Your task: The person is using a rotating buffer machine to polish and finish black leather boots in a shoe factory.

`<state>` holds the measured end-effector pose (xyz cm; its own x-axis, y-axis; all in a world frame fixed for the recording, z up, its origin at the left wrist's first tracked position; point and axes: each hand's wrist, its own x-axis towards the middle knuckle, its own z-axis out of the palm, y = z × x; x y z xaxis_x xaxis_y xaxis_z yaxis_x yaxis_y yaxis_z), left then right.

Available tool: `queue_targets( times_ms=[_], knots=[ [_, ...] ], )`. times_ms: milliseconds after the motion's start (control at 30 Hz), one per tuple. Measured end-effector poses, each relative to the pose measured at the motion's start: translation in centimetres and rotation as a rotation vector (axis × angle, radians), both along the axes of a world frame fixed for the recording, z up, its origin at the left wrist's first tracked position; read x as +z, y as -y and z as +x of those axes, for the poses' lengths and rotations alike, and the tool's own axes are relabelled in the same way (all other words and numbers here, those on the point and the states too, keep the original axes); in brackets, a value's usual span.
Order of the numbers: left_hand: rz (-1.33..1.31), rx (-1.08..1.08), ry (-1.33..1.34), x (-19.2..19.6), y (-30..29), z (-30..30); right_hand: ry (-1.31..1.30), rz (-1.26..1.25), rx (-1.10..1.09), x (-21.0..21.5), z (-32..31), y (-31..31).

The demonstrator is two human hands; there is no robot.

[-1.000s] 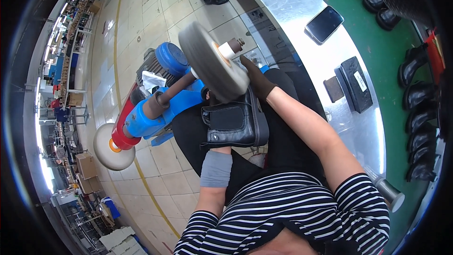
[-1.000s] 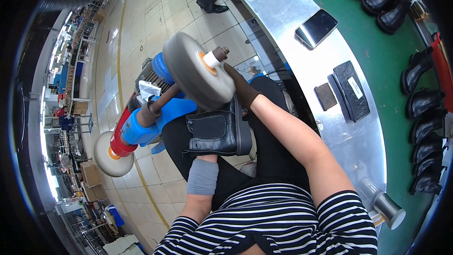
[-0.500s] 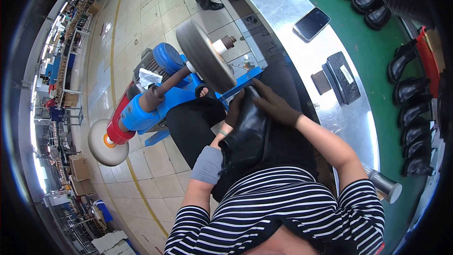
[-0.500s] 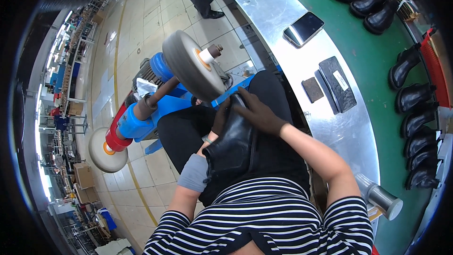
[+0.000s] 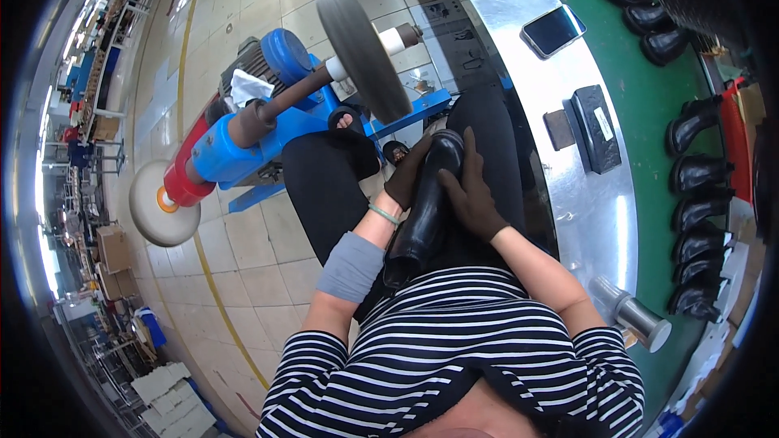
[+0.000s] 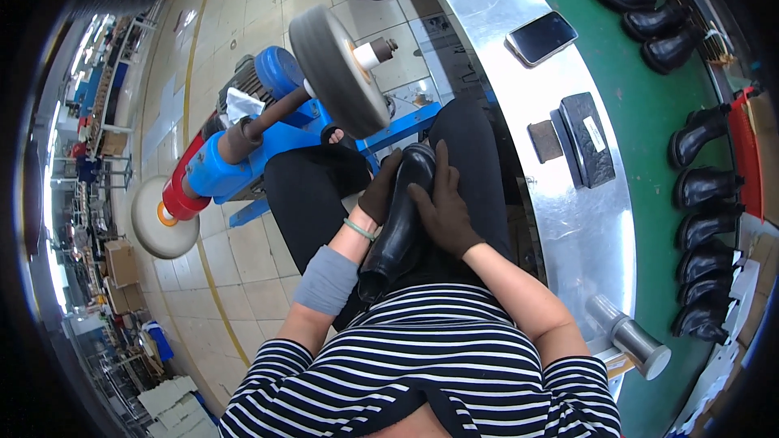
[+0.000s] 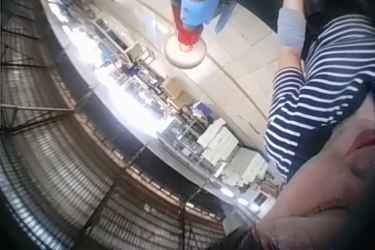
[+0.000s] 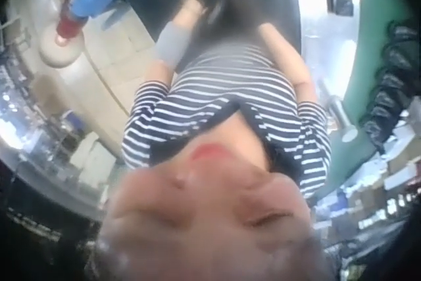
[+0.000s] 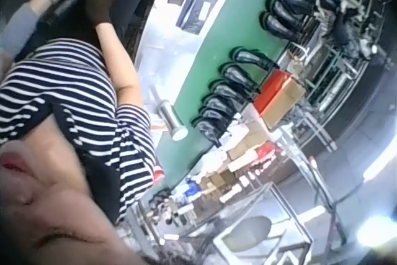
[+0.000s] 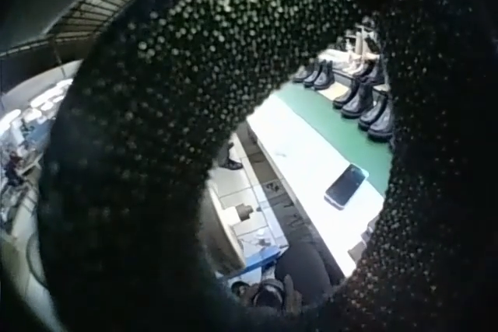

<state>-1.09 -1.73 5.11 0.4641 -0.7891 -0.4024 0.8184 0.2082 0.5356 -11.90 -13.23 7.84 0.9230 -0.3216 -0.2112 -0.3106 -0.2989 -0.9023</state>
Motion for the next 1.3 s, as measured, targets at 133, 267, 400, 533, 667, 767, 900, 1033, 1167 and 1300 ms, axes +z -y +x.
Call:
queue_targets(
  times_ms=[133, 267, 400, 533, 667, 767, 900, 1033, 1167, 1300],
  knots=[
    [0.013, -0.008, 0.037, -0.9, -0.2, 0.6, -0.031, 0.08, 0.113, -0.9, 0.7, 1.5],
    [0.198, -0.057, 0.373, -2.3, -0.6, 1.0, 0.037, 0.136, 0.129, -4.1, 0.6, 2.4],
    [0.372, 0.068, 0.467, -4.4, 0.0, 1.5, 0.072, 0.47, 0.175, -5.8, 0.3, 2.6],
    [0.382, 0.273, -0.251, -6.4, 0.8, 3.9, 0.202, 0.673, 0.404, -2.5, -3.6, 1.0],
    [0.514, 0.289, -0.23, -7.5, 1.6, 4.5, 0.2, 0.169, 0.173, -0.3, -5.2, -2.2],
    [0.711, 0.178, 0.632, -7.8, 1.3, 4.3, -0.063, 0.134, 0.055, -0.6, -4.0, -1.8],
    [0.091, 0.399, -0.478, -8.2, 0.8, 6.3, -0.069, 1.265, -0.285, -1.9, -1.5, 0.5],
    [-0.096, 0.488, -0.175, -8.0, 0.8, 9.4, 0.057, 1.267, -0.06, -3.1, 3.0, 0.3],
    [-0.195, 0.588, -0.406, -5.5, -0.1, 10.3, -0.054, 1.188, 0.028, -2.9, 5.4, 0.8],
    [-0.147, 0.631, -0.314, -2.0, 0.9, 7.8, -0.024, 1.14, 0.005, 0.1, 1.2, 1.8]
  ],
)
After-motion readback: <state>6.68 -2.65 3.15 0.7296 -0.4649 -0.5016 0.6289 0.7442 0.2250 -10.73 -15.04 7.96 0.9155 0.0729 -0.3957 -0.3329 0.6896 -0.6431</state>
